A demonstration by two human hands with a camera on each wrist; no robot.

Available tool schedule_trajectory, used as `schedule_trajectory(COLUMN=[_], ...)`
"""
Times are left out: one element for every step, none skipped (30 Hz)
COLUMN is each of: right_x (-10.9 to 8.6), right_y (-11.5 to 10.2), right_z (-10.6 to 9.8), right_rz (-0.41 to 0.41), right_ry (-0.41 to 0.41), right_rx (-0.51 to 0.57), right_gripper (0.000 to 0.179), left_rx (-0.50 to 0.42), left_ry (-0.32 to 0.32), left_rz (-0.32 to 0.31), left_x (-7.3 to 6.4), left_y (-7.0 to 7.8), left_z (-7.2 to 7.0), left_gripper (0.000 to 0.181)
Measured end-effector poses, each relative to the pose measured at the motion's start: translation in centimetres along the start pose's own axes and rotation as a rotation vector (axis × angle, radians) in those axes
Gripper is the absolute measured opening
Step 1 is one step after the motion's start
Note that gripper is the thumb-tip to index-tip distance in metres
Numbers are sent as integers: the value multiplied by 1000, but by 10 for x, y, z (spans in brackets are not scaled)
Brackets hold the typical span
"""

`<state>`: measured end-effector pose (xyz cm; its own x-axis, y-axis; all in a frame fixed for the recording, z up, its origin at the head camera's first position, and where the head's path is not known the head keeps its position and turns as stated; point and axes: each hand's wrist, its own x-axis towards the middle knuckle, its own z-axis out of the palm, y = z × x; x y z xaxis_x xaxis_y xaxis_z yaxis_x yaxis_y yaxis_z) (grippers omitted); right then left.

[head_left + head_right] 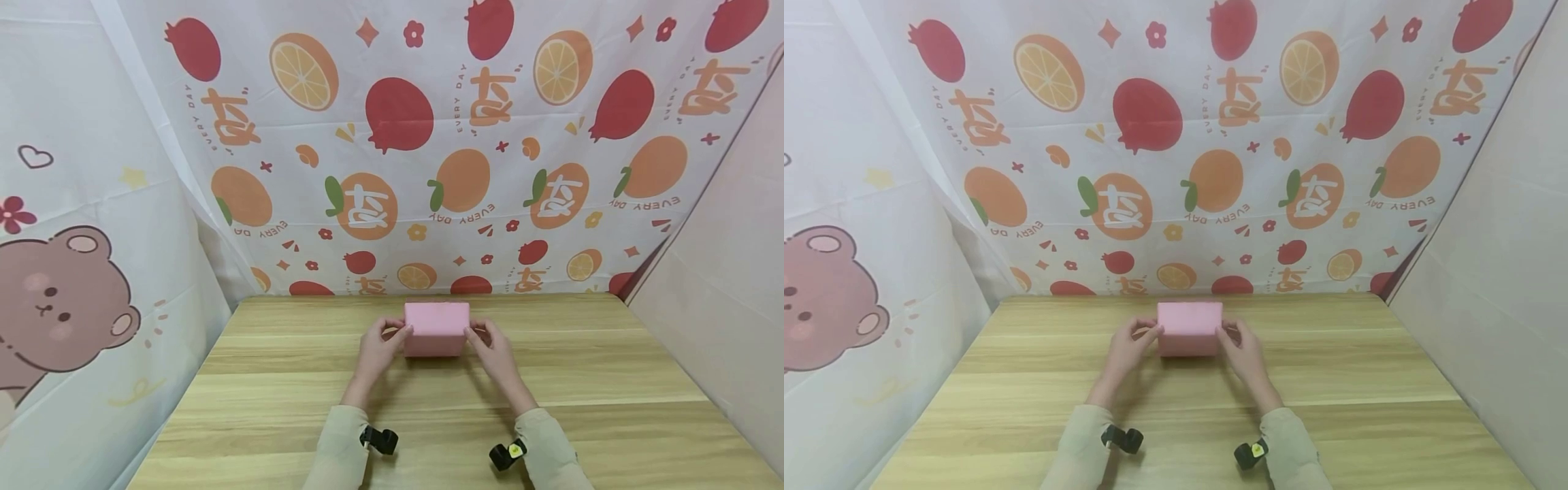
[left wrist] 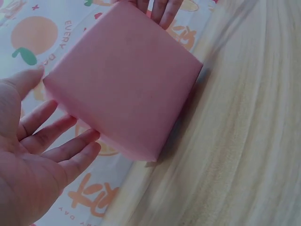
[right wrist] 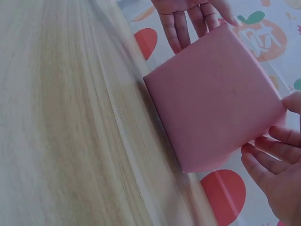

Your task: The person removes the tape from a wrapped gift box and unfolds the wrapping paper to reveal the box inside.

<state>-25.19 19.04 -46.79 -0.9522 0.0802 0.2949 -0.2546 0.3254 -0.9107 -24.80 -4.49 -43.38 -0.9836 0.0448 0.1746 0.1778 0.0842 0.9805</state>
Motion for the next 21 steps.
schedule_trajectory(right_x=[0,0,0,1,1,0,0,0,0,0,0,0,0,0,0,1,1,1,1,1,1], right_y=[1,1,2,2,3,3,3,3,2,2,3,3,4,4,5,6,7,8,9,9,9], right_z=[0,0,0,0,-1,-1,-1,-2,-2,-2,-3,-3,-3,-4,-4,-4,-4,-5,-5,-5,-6], right_rz=[-3,-6,-10,-13,-18,-25,-35,-40,-47,-55,-58,-63,-67,-68,-72,-75,-78,-87,-97,-112,-126], right_ry=[-7,-12,-20,-28,-34,-42,-51,-58,-67,-80,-90,-98,-107,-115,-125,-134,-139,-145,-151,-157,-159], right_rx=[5,16,29,42,48,58,68,80,87,92,95,98,98,93,83,74,63,51,30,5,-18], right_gripper=[28,28,28,28,29,31,33,36,39,43,46,50,53,57,59,61,62,62,62,61,60], left_rx=[-13,-30,-45,-57,-64,-69,-71,-69,-61,-48,-30,-6,18,48,73,95,117,141,160,187,211], left_ry=[2,2,-1,-6,-13,-23,-31,-42,-49,-54,-56,-57,-55,-55,-55,-58,-65,-74,-83,-92,-100], left_rz=[-2,-8,-11,-11,-6,1,9,21,38,55,70,82,90,101,105,106,110,117,127,142,155], left_x=[2,4,6,8,9,10,10,11,11,11,11,11,11,11,11,12,12,12,12,12,12], left_y=[-5,-10,-14,-18,-22,-25,-27,-28,-30,-31,-31,-32,-32,-33,-33,-34,-34,-34,-33,-33,-33], left_z=[0,1,1,1,1,1,0,0,0,-1,-1,-1,-1,-2,-2,-2,-2,-2,-2,-3,-3], left_gripper=[26,27,29,32,34,36,39,42,44,46,48,50,52,53,54,55,56,57,57,58,58])
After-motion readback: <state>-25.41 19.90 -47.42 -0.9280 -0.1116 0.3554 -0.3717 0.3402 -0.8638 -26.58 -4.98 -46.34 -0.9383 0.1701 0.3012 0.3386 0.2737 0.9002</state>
